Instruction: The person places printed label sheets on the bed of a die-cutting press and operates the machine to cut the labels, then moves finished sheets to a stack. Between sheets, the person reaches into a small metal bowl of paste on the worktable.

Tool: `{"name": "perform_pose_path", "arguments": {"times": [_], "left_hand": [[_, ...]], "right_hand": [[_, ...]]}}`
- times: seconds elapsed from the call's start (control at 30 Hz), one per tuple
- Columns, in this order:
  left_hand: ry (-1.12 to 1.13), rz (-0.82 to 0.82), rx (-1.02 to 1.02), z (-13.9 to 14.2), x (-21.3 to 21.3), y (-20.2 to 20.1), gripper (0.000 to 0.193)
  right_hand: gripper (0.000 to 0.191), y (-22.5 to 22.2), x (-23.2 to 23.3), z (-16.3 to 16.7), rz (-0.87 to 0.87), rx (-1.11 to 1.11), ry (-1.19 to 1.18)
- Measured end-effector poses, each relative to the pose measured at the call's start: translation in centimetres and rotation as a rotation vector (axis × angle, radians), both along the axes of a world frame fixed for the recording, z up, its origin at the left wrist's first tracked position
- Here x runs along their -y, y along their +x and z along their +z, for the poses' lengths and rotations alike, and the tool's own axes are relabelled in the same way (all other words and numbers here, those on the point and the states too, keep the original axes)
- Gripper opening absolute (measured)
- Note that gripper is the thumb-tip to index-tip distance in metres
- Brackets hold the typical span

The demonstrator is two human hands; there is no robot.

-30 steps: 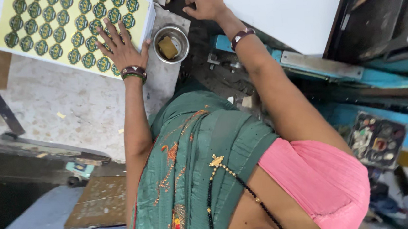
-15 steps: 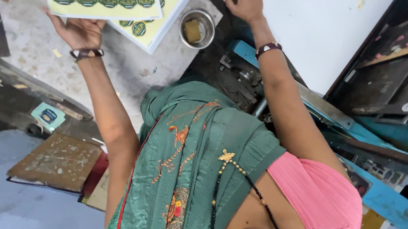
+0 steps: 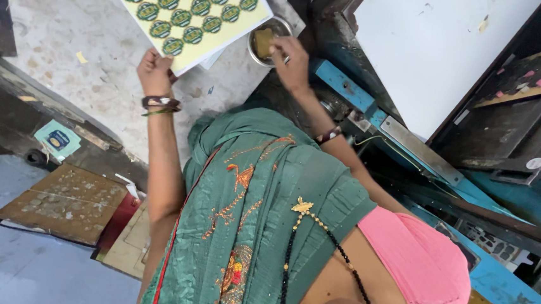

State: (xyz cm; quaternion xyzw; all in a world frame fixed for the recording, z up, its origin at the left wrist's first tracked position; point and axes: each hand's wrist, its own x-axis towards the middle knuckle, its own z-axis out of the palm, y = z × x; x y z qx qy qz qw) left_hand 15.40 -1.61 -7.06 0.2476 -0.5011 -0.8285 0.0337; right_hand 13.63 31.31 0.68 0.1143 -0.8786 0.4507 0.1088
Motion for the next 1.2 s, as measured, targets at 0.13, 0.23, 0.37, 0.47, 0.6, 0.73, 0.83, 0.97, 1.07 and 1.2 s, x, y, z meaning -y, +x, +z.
{"name": "perform_pose_path", "arguments": {"times": [0.13, 0.23, 0.37, 0.47, 0.6, 0.73, 0.83, 0.97, 1.07, 1.2], "left_hand": [[-0.069, 0.0, -0.081, -1.2, -2.1, 0.6, 0.006], [-0.084, -0.026, -0.002, -1.4, -3.8, 0.2, 0.009], [0.005, 0.033, -0.016, -1.3, -5.1, 0.0, 0.01], [-0.026, 0.007, -0.05, -1.1, -4.9, -0.3, 0.009], [-0.031, 0.012, -0.019, -1.0, -5.0, 0.2, 0.009], [-0.025, 0.041, -0.032, -1.3, -5.7, 0.7, 0.011], [-0.044, 0.064, -0.068, -1.2, -5.6, -0.3, 0.015], [-0.105, 0.075, -0.095, -0.3, -5.4, -2.5, 0.027], [-0.173, 0.054, -0.085, 0.3, -5.8, -3.2, 0.032], [-0.469, 0.029, -0.007, 0.3, -5.9, -2.8, 0.047]], "right_hand": [[0.016, 2.2, 1.3, -1.3, 0.03, 0.058, -0.061], [0.018, 2.2, 0.7, -1.8, 0.059, 0.11, -0.034], [0.021, 2.7, -0.5, -2.6, 0.052, 0.113, 0.026], [0.02, 3.7, -0.8, -3.5, 0.097, 0.091, 0.025], [0.022, 4.5, -0.7, -4.5, 0.099, 0.219, 0.007], [0.022, 4.3, -0.5, -4.6, 0.109, 0.205, 0.02], [0.021, 3.9, -0.4, -4.1, 0.131, 0.19, -0.004], [0.022, 3.5, -0.1, -3.5, 0.158, 0.18, -0.008], [0.022, 3.4, 0.3, -3.3, 0.163, 0.184, -0.008], [0.022, 3.9, 0.4, -3.1, 0.147, 0.195, 0.026]]}}
